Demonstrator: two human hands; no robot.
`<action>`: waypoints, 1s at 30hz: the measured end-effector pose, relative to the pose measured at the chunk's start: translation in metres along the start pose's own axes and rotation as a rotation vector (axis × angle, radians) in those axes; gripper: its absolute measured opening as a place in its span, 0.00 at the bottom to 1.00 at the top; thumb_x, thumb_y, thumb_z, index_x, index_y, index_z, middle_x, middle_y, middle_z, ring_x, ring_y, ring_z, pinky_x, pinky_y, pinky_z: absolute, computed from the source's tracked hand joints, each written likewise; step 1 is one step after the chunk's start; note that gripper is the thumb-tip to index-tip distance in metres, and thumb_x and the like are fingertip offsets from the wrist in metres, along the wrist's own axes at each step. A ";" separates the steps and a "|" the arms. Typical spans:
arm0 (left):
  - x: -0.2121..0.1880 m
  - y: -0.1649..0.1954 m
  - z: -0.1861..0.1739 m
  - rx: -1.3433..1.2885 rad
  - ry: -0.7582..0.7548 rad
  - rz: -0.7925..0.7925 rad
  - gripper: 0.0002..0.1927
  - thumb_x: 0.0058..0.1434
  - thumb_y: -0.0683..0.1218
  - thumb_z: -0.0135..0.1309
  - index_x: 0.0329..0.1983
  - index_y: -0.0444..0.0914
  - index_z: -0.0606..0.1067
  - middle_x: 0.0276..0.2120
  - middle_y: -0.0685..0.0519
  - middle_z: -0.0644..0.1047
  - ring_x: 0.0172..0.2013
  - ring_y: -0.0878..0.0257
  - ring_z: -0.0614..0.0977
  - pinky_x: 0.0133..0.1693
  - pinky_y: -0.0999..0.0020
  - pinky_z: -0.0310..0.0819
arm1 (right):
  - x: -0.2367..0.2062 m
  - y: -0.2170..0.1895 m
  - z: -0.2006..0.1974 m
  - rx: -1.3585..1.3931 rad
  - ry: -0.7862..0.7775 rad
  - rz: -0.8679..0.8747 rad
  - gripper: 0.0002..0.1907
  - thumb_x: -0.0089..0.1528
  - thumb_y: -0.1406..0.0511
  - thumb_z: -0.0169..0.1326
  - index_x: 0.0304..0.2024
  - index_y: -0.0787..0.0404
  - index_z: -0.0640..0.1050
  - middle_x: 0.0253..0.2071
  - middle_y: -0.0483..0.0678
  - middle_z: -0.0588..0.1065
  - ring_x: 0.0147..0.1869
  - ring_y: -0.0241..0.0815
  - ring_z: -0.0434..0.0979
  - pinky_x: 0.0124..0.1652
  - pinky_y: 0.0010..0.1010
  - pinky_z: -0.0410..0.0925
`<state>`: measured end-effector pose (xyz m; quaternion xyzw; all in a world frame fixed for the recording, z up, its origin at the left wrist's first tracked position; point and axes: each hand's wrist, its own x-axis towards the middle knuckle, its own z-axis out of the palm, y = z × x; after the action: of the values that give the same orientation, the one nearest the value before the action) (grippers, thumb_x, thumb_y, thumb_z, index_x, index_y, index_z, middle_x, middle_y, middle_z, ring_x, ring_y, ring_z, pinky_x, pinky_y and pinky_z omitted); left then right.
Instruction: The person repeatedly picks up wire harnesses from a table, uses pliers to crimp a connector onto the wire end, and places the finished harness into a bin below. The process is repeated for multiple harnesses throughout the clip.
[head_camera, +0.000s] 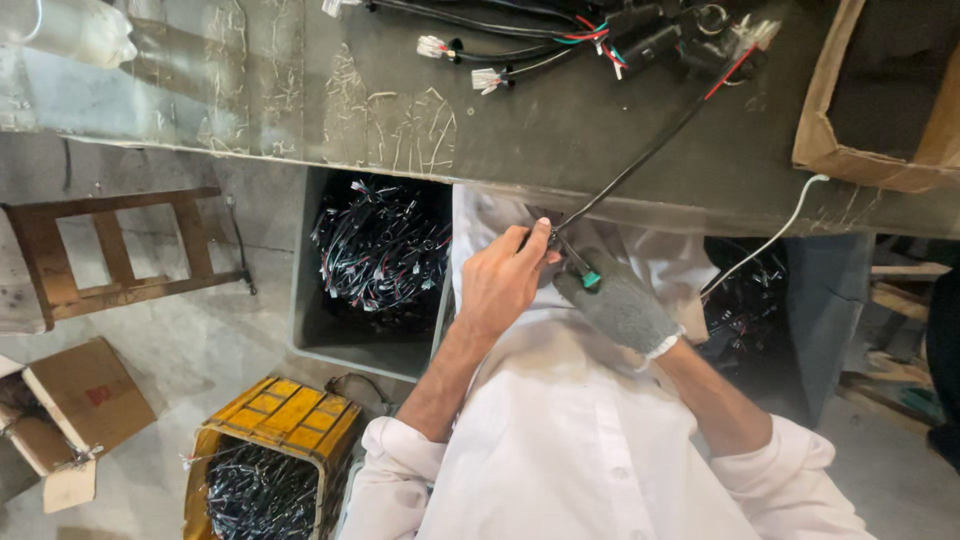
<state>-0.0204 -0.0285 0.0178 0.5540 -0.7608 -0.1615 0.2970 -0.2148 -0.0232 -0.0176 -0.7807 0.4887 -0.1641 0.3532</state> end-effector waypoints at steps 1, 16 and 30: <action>0.001 -0.002 -0.001 0.037 -0.007 0.016 0.20 0.62 0.46 0.64 0.56 0.37 0.76 0.34 0.51 0.76 0.28 0.54 0.78 0.28 0.60 0.68 | 0.003 -0.001 -0.001 0.045 -0.028 0.050 0.23 0.59 0.61 0.57 0.56 0.59 0.77 0.58 0.58 0.73 0.73 0.65 0.60 0.66 0.52 0.57; 0.008 -0.011 -0.013 -0.071 -0.100 -0.111 0.20 0.64 0.51 0.61 0.55 0.35 0.75 0.32 0.49 0.76 0.28 0.52 0.79 0.28 0.61 0.70 | 0.029 -0.025 -0.008 -0.043 0.033 0.136 0.19 0.63 0.56 0.60 0.54 0.52 0.76 0.47 0.59 0.77 0.54 0.65 0.75 0.51 0.53 0.67; -0.036 0.001 0.000 -0.679 0.178 -0.251 0.24 0.70 0.52 0.57 0.62 0.34 0.69 0.45 0.51 0.74 0.44 0.64 0.74 0.48 0.69 0.70 | 0.021 -0.045 -0.068 0.289 0.096 -0.028 0.18 0.58 0.67 0.63 0.48 0.61 0.73 0.38 0.54 0.77 0.40 0.57 0.80 0.39 0.42 0.71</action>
<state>-0.0137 0.0055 0.0082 0.5247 -0.5612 -0.3910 0.5069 -0.2170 -0.0557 0.0604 -0.7198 0.4655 -0.2746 0.4357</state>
